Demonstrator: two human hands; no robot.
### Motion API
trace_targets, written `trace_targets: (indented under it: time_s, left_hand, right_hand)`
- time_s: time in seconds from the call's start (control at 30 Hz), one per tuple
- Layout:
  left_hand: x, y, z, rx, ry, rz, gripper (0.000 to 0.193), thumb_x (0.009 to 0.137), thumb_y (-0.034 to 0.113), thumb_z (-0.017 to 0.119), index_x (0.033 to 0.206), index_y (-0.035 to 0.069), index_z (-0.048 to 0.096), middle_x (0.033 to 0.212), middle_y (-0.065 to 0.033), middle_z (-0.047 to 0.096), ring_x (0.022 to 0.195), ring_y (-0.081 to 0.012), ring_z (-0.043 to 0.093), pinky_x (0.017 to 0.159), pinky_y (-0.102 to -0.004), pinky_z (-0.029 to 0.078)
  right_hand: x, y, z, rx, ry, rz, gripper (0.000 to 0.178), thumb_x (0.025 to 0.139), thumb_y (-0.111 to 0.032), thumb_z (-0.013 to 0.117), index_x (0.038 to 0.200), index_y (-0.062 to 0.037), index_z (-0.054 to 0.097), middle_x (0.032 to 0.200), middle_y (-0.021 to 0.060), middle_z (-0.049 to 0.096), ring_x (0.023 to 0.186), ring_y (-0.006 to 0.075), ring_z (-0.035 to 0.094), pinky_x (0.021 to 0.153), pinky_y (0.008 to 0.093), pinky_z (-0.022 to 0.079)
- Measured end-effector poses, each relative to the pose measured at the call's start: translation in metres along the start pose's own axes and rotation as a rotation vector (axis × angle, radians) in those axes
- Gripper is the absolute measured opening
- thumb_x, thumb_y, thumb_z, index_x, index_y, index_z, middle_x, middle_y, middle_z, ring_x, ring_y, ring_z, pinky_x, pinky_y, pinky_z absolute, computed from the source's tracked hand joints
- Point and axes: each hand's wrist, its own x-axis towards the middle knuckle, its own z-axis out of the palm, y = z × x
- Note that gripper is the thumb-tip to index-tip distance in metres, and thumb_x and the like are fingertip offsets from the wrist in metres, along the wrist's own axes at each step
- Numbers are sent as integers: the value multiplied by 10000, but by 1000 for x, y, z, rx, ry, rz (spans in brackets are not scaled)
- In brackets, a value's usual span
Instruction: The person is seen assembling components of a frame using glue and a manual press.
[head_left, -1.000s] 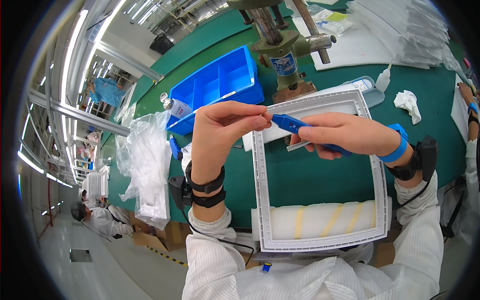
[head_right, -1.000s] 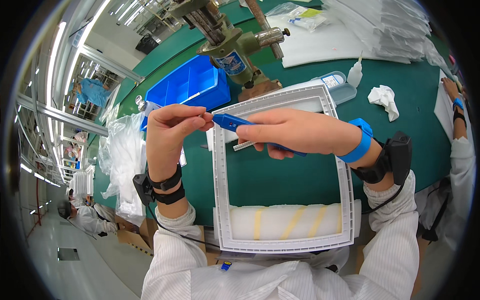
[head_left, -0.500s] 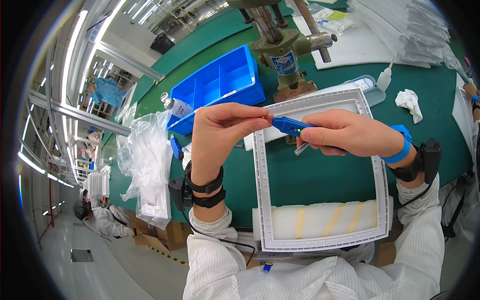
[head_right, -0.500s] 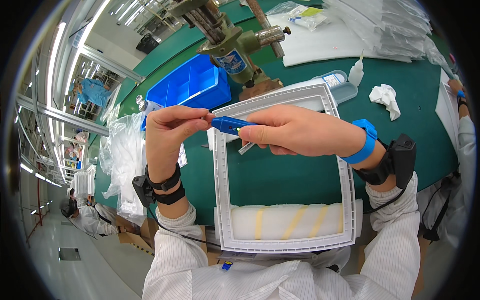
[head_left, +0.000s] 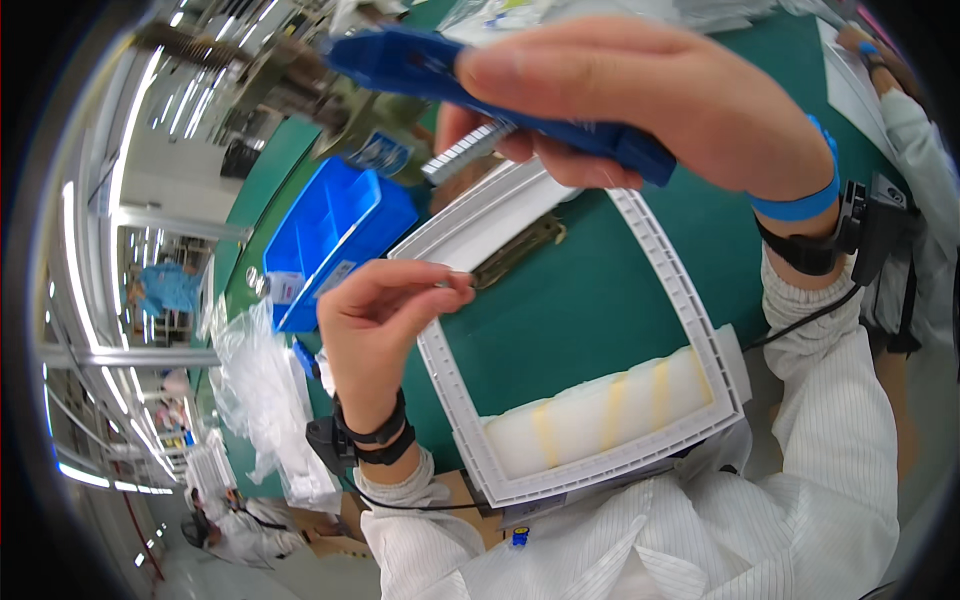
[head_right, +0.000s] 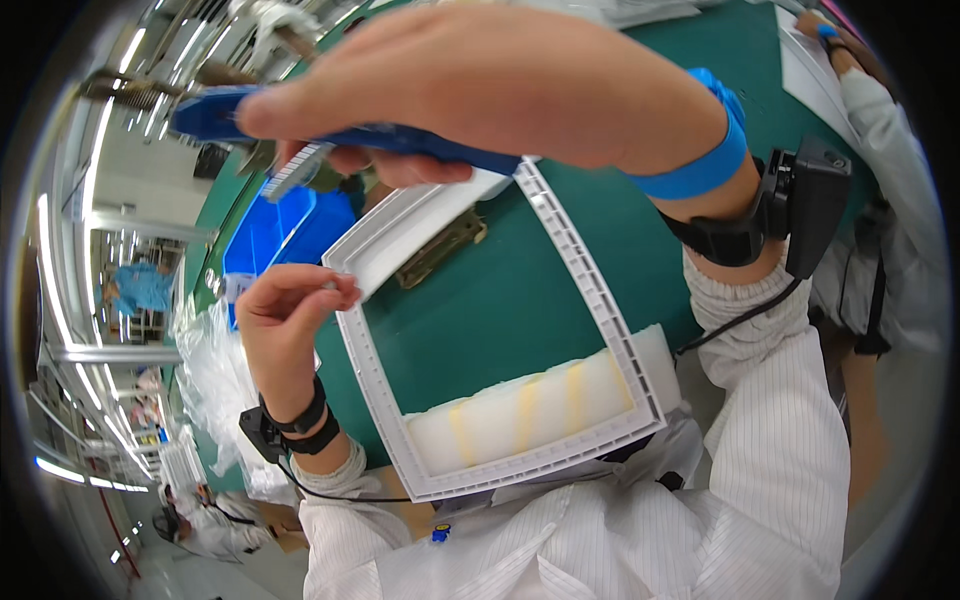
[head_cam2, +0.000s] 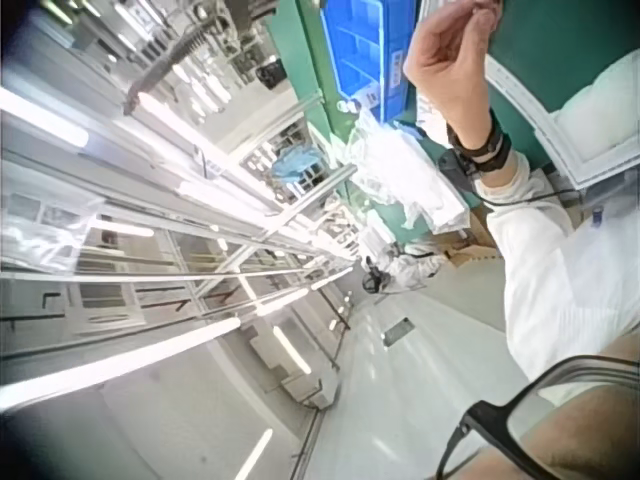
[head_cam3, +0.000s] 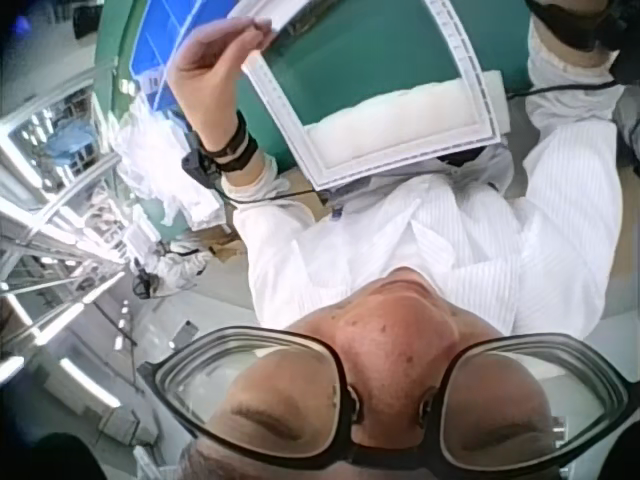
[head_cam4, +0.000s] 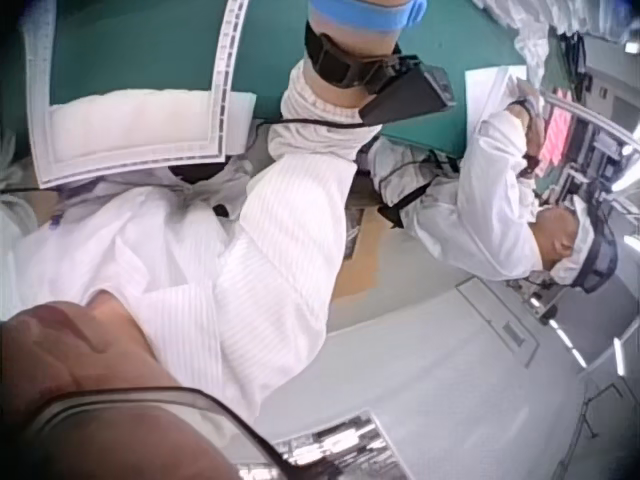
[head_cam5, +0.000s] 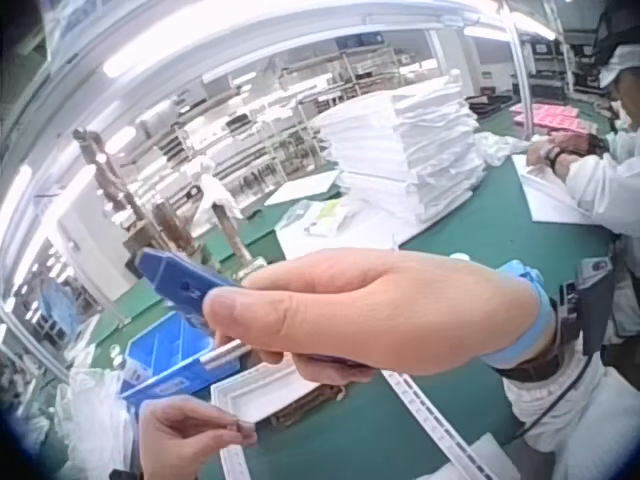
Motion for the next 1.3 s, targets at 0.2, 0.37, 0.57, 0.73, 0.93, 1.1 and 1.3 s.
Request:
trace_targets:
  time_s: [0.2,0.37,0.57,0.73,0.93,1.1,1.3]
  left_hand:
    - [25,-11,82,336,-267,23,130,838,-17,717,968,-21,707,903,-97,729,773,-135,696,702,-243,555]
    - [48,-36,118,609,-399,472,160,777,29,757,932,65,750,847,-42,670,670,-173,635,565,-281,483]
    - [55,-50,124,602,-428,386,173,763,31,776,928,82,766,808,-27,637,648,-141,587,545,-268,442]
    - [54,-56,128,596,-452,369,181,762,22,779,934,80,769,822,-29,651,667,-138,604,556,-254,457]
    - [47,-56,131,587,-414,375,177,773,5,772,943,56,762,850,-41,673,703,-144,635,577,-237,483]
    - [41,-60,130,605,-347,405,174,780,18,769,950,50,756,837,-52,692,672,-152,637,560,-236,487]
    - [38,-60,138,671,-287,498,161,795,43,761,955,56,751,819,-53,702,629,-160,639,533,-249,490]
  right_hand:
    - [5,-12,-55,78,-427,-28,498,1004,-513,418,1216,-95,589,1056,69,642,916,150,581,828,265,432]
    - [-4,-10,-56,-43,-286,-81,503,1000,-519,423,1214,-96,590,1052,69,643,914,150,581,827,265,432]
    - [-13,-1,-62,-36,-291,-113,508,996,-526,428,1213,-96,590,1049,69,644,913,149,582,826,264,433]
    - [-26,0,-69,-24,-296,-104,513,992,-532,433,1212,-97,591,1046,70,644,911,149,582,825,264,433]
    - [-34,1,-71,-7,-300,-102,519,987,-540,439,1210,-97,591,1042,70,645,910,149,582,824,264,433]
    - [-34,5,-72,-1,-303,-106,523,983,-546,443,1209,-98,592,1039,70,646,908,149,583,823,263,434]
    - [-37,-4,-68,-14,-294,-100,529,978,-553,449,1208,-98,593,1035,70,646,906,149,583,822,263,434]
